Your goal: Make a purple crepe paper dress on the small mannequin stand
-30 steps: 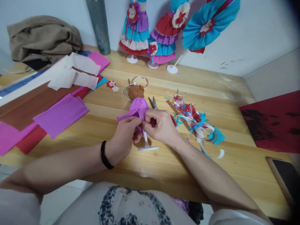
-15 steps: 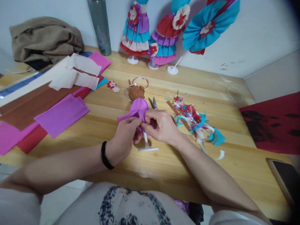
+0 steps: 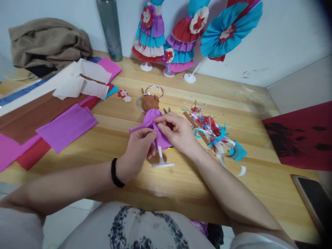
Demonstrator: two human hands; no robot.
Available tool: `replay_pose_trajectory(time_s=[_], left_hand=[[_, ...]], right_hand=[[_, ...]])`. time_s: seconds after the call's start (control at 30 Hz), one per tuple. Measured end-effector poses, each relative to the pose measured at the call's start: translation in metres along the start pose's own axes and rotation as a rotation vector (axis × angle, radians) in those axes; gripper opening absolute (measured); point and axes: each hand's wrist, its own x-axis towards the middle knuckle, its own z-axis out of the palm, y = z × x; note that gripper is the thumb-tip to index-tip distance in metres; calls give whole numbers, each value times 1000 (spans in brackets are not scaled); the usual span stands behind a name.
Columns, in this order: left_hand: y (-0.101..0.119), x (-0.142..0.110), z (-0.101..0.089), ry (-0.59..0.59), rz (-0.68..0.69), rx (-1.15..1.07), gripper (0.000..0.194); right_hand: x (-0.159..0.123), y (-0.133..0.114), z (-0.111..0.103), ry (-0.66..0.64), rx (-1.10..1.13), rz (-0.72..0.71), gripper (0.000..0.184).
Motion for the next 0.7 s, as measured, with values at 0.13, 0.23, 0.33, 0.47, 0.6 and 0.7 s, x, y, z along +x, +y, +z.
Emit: replay_pose_trajectory(time_s=[0.13,0.23,0.33,0.47,0.6,0.7], left_hand=[[-3,1,0,-15,13,34,23],[-5,2,-1,-13,5,52,22],[-6,1,-1,-5,3,61,21],[-5,1,-1,-3,0,62,21],[-4,1,-2,-15,-5,58,21],[-5,1,-2,-18,-4,45,21]], right_hand=[[2,2,1,-26,23,35,17],[4,3,3,-14,65,83,13],[5,4,4,-29,150,169,9],[7,4,5,-49,177,202,8],[9,3,6,-59,103,148,5],[9,2,5,-67,15,51,9]])
